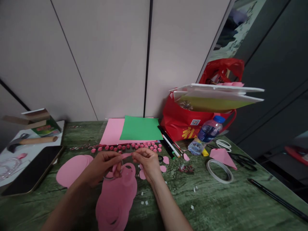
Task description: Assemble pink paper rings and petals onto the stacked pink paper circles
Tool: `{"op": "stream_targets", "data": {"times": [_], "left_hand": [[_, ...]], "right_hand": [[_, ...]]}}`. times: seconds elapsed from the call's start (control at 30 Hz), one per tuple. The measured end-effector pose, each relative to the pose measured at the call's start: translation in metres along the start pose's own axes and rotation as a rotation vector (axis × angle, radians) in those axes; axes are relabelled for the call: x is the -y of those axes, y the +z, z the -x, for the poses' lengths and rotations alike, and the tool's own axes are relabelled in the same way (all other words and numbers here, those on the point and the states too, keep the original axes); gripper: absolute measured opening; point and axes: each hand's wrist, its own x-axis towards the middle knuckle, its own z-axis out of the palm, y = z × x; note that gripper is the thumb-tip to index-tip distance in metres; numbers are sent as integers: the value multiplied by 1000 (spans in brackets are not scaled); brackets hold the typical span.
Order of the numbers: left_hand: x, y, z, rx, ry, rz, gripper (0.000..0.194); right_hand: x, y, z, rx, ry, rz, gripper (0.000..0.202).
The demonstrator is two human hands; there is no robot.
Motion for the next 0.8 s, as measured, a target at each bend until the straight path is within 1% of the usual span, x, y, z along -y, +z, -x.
{"op": "stream_targets", "data": {"times": [0.17,0.33,0.6,0.8], "left_hand": [[2,-2,-1,-25,4,46,29],[2,-4,-1,-80,3,72,28],[5,-4,-2,-45,4,66,29],[3,-2,-2,-19,4,34,28]], "right_hand": [[1,-1,0,4,27,-14,16],[-1,-2,-1,64,57,-19,23],[-2,-4,-2,26,38,-38,19],[-2,-3,-2,29,51,-26,18]]}}
